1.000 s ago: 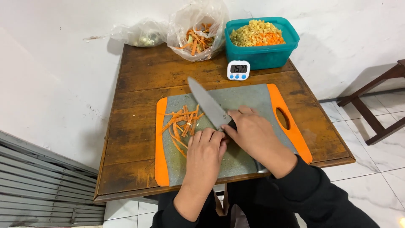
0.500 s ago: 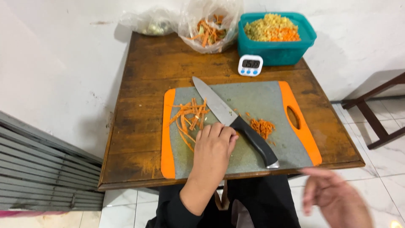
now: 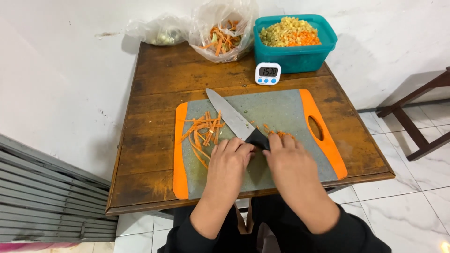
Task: Finely mincing julienned carrots on a cutting board using a kitchen knife.
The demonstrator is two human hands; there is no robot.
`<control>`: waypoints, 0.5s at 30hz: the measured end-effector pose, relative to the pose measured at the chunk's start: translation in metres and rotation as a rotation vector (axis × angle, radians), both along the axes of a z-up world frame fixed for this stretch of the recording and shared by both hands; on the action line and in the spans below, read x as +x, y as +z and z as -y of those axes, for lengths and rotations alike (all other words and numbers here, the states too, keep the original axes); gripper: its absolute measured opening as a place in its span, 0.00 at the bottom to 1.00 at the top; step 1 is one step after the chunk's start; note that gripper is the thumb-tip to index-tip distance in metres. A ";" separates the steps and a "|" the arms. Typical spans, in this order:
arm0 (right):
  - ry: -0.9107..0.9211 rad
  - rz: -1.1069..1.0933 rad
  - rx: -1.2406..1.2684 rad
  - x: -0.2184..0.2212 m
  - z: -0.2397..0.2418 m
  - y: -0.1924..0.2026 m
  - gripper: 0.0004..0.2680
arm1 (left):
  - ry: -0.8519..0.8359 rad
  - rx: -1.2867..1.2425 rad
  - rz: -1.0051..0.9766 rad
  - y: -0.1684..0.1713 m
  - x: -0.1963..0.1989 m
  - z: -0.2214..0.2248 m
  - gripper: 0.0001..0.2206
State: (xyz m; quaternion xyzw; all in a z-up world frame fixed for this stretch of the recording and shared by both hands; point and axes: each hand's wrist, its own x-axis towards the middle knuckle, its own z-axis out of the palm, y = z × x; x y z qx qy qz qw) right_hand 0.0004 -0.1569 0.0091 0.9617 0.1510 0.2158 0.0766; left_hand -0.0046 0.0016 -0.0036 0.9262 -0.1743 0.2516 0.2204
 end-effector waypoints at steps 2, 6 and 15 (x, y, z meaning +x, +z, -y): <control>0.011 -0.105 0.083 0.004 -0.006 0.017 0.12 | -0.029 -0.039 -0.028 0.001 0.000 -0.002 0.03; 0.060 -0.432 0.341 0.019 -0.008 0.035 0.13 | -0.072 -0.095 -0.074 0.003 -0.004 -0.005 0.05; -0.089 -0.520 0.287 0.022 -0.015 0.041 0.13 | -0.041 -0.098 -0.025 0.003 -0.009 -0.003 0.04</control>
